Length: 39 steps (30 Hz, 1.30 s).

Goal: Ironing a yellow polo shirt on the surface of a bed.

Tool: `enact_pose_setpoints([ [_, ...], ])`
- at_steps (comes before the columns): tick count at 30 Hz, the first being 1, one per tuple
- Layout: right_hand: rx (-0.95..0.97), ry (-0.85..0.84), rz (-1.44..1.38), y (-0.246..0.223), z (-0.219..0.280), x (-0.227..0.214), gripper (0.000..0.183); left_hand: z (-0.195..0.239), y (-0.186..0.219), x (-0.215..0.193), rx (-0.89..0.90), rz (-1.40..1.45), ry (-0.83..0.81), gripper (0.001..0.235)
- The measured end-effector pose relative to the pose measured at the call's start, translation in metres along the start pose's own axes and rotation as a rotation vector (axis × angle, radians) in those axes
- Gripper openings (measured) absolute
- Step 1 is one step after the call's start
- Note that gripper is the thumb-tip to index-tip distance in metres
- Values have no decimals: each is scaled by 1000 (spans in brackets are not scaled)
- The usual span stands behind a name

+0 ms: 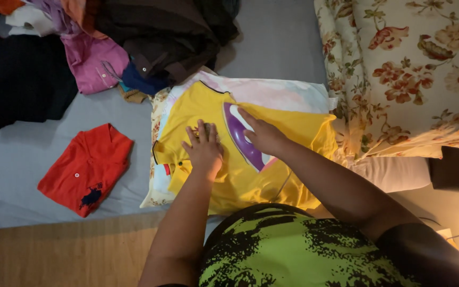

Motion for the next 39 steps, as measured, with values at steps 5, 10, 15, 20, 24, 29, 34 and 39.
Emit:
enact_pose_setpoints([
  [5,-12,-42,-203,-23,37,-24,73,7,29,-1,99,-17,49,65],
  [10,82,46,-150,0,40,-12,60,-18,38,52,146,145,73,62],
  [15,169,77,-44,20,23,-9,57,-38,37,83,90,44,45,67],
  [20,112,-27,-278,11,31,-24,61,-39,29,115,136,111,334,70],
  [24,91,62,-343,-5,39,-25,60,-30,28,109,149,64,278,78],
  [29,150,120,-302,19,7,-7,57,-24,32,93,117,39,243,77],
  [34,72,57,-290,3,29,-13,59,-23,26,114,162,86,442,77],
  [39,51,167,-367,2,24,-6,60,-32,24,133,181,91,549,76],
])
Point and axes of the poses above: each hand's wrist, its own z-axis away from the middle knuckle, its own x-axis out of the palm, y = z × x, the point moved 3 cm from there along -z, towards the middle knuckle, and after that the axes turned 12 degrees about y, right-handed, at the moved point
